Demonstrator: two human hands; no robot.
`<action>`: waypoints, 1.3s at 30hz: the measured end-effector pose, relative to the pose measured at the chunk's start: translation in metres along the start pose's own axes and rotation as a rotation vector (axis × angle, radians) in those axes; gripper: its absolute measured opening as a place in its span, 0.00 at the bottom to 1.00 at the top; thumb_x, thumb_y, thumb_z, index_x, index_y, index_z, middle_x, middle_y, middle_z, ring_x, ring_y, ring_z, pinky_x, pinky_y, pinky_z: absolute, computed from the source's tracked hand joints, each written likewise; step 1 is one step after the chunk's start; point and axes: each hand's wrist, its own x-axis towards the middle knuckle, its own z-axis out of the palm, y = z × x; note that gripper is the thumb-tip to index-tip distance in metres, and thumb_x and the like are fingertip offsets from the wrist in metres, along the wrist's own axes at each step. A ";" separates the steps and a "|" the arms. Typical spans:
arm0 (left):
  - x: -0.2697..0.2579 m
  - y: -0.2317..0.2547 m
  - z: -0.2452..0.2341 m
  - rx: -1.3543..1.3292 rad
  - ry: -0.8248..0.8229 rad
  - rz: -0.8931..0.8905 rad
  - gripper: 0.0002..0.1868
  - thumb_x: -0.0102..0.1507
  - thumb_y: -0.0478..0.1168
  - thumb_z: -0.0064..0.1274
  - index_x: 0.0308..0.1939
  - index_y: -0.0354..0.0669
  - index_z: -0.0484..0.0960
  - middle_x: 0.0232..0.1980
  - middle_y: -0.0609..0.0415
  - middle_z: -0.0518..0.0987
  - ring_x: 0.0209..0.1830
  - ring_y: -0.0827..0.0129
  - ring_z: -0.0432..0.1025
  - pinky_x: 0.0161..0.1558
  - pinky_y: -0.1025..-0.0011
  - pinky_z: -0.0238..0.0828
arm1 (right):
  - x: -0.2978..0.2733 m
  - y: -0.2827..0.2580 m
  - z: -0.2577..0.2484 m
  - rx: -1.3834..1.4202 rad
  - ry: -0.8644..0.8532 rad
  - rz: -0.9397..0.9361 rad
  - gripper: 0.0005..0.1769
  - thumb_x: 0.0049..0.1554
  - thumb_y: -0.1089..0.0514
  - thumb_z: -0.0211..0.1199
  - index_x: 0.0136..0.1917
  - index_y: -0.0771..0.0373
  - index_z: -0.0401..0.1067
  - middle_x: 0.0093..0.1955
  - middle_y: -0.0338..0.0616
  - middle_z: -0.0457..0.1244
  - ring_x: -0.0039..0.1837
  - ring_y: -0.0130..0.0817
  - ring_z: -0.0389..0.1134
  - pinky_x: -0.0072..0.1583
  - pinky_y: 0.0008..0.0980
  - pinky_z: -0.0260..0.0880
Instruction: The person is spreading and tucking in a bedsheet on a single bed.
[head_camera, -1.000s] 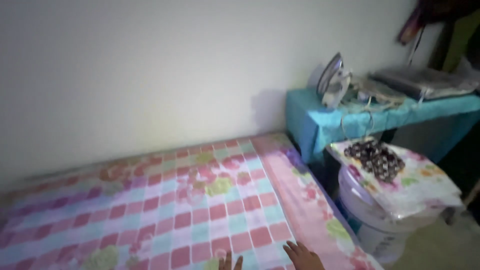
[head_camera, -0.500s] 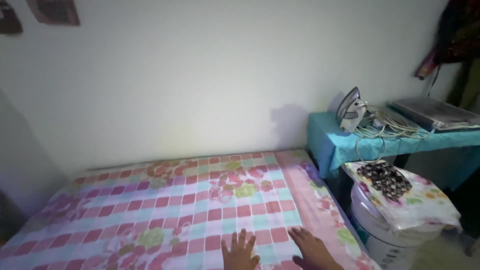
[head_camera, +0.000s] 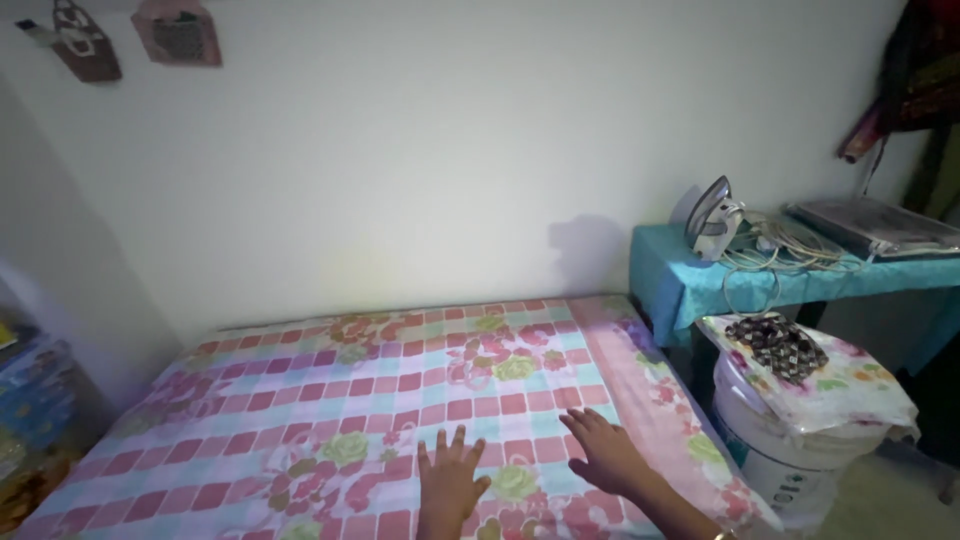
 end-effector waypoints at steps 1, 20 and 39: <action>-0.002 -0.004 -0.004 0.010 0.005 -0.007 0.38 0.67 0.62 0.49 0.79 0.68 0.54 0.84 0.56 0.44 0.85 0.54 0.36 0.78 0.38 0.26 | 0.001 -0.005 -0.004 0.008 0.012 -0.012 0.45 0.52 0.49 0.69 0.77 0.52 0.51 0.81 0.43 0.47 0.82 0.47 0.46 0.71 0.52 0.57; 0.034 -0.031 -0.044 0.071 0.056 -0.122 0.44 0.67 0.67 0.45 0.81 0.59 0.48 0.85 0.54 0.41 0.85 0.59 0.36 0.79 0.48 0.29 | 0.077 -0.025 -0.036 -0.029 0.091 -0.191 0.42 0.52 0.47 0.69 0.76 0.54 0.57 0.80 0.47 0.52 0.80 0.50 0.50 0.70 0.56 0.60; 0.098 -0.208 -0.023 0.010 0.134 -0.210 0.49 0.65 0.68 0.46 0.80 0.45 0.49 0.85 0.51 0.43 0.84 0.60 0.38 0.79 0.55 0.37 | 0.225 -0.119 0.039 -0.064 -0.054 -0.169 0.45 0.52 0.46 0.69 0.78 0.54 0.55 0.80 0.47 0.50 0.80 0.49 0.48 0.71 0.57 0.58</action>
